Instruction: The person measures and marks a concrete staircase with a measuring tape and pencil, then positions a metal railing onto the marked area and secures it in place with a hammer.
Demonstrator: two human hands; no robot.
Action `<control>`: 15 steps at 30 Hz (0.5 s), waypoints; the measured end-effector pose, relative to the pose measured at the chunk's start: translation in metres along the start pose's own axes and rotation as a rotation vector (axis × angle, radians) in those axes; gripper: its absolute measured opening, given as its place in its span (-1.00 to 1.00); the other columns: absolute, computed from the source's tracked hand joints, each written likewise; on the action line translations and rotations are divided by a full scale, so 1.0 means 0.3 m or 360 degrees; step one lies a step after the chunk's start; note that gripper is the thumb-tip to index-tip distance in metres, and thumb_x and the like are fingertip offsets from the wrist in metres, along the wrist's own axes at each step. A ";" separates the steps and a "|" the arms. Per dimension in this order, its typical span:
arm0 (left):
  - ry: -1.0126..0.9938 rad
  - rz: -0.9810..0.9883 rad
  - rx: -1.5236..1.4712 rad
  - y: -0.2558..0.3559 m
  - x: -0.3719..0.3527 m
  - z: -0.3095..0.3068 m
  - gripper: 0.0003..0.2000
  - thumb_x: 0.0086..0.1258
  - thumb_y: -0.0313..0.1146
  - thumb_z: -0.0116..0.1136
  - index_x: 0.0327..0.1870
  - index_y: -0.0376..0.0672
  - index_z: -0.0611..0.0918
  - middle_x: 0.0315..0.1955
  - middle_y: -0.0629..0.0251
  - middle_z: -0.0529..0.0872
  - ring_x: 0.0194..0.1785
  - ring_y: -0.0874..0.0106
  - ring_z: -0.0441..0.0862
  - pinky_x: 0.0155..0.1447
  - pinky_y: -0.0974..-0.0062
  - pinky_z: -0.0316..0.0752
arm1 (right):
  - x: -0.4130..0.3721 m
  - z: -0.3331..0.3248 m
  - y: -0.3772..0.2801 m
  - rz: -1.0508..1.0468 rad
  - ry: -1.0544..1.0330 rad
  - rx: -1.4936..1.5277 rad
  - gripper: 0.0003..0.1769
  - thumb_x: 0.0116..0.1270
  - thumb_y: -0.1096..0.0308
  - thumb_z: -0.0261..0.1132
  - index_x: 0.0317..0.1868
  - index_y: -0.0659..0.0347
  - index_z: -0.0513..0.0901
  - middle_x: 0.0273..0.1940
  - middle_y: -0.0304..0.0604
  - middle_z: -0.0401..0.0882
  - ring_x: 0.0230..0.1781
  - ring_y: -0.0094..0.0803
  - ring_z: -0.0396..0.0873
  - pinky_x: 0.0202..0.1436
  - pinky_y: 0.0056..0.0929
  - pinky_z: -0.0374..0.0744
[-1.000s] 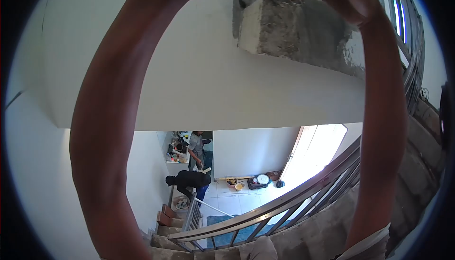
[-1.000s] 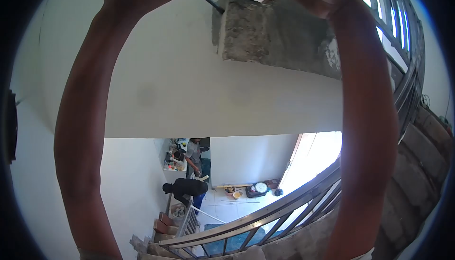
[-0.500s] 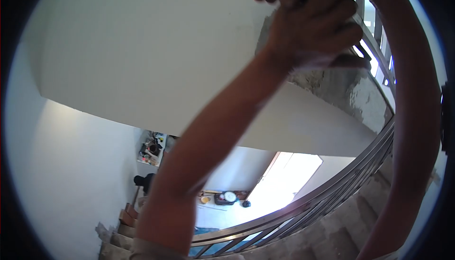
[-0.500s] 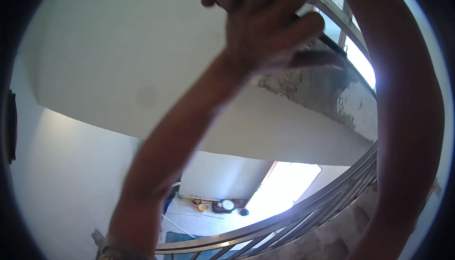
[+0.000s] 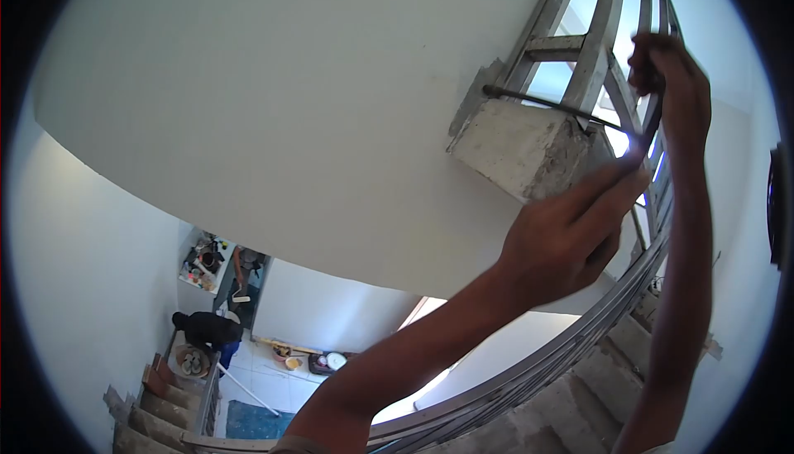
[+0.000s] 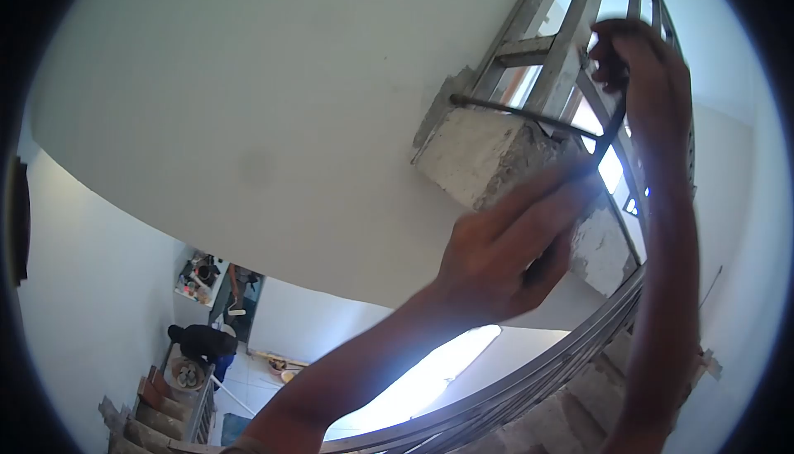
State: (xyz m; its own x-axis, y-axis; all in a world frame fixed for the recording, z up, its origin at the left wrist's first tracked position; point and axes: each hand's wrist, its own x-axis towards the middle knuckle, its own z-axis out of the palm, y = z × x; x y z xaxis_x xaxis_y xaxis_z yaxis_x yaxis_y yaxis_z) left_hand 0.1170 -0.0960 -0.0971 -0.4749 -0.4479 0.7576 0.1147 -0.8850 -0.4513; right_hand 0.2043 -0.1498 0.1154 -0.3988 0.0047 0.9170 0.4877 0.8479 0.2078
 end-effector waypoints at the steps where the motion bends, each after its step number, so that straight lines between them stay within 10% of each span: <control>1: -0.0050 -0.0069 -0.0040 -0.003 -0.025 -0.008 -0.60 0.36 -0.70 0.19 0.22 -0.24 0.65 0.28 -0.13 0.64 0.13 0.09 0.80 0.03 0.35 0.78 | -0.057 0.011 0.006 -0.0065 0.0164 -0.0118 -0.65 0.51 0.31 0.11 0.04 0.28 0.77 -0.19 -0.16 0.77 -0.23 -0.48 0.64 -0.10 -0.46 0.53; 7: 0.0212 0.0007 -0.0163 -0.053 -0.056 -0.004 -0.73 0.54 -0.57 0.14 0.20 -0.35 0.61 0.03 -0.16 0.79 0.08 0.17 0.82 0.04 0.36 0.76 | -0.165 0.047 -0.034 -0.0594 0.0338 -0.0633 -0.68 0.51 0.44 0.11 0.07 0.32 0.76 -0.05 -0.05 0.79 0.02 -0.32 0.70 0.26 -0.35 0.55; 11: 0.0441 -0.0128 -0.0451 -0.067 0.099 -0.053 -0.66 0.71 -0.21 -0.01 0.18 -0.37 0.48 -0.21 -0.08 0.83 -0.25 0.29 0.83 -0.15 0.51 0.71 | -0.169 0.011 -0.049 -0.1377 0.0116 -0.1280 -0.77 0.48 0.40 0.24 0.03 0.19 0.76 -0.26 -0.15 0.74 -0.10 -0.20 0.68 0.06 -0.21 0.54; 15: 0.0416 -0.0315 -0.0467 -0.036 0.186 -0.086 -0.67 0.72 -0.15 -0.02 0.12 -0.30 0.47 -0.32 0.02 0.83 -0.29 0.32 0.82 -0.19 0.50 0.71 | -0.241 0.051 -0.024 -0.1407 -0.0331 -0.1012 -0.57 0.45 -0.02 0.39 0.03 0.18 0.70 -0.31 -0.13 0.72 -0.35 -0.21 0.70 -0.28 -0.20 0.62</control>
State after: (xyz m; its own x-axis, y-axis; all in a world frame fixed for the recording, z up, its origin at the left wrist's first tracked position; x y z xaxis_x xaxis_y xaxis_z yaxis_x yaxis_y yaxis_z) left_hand 0.0667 -0.1081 -0.0622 -0.6718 -0.1926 0.7152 -0.2357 -0.8598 -0.4530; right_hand 0.2178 -0.1482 0.0424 -0.8967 -0.3285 0.2966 0.2528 0.1699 0.9525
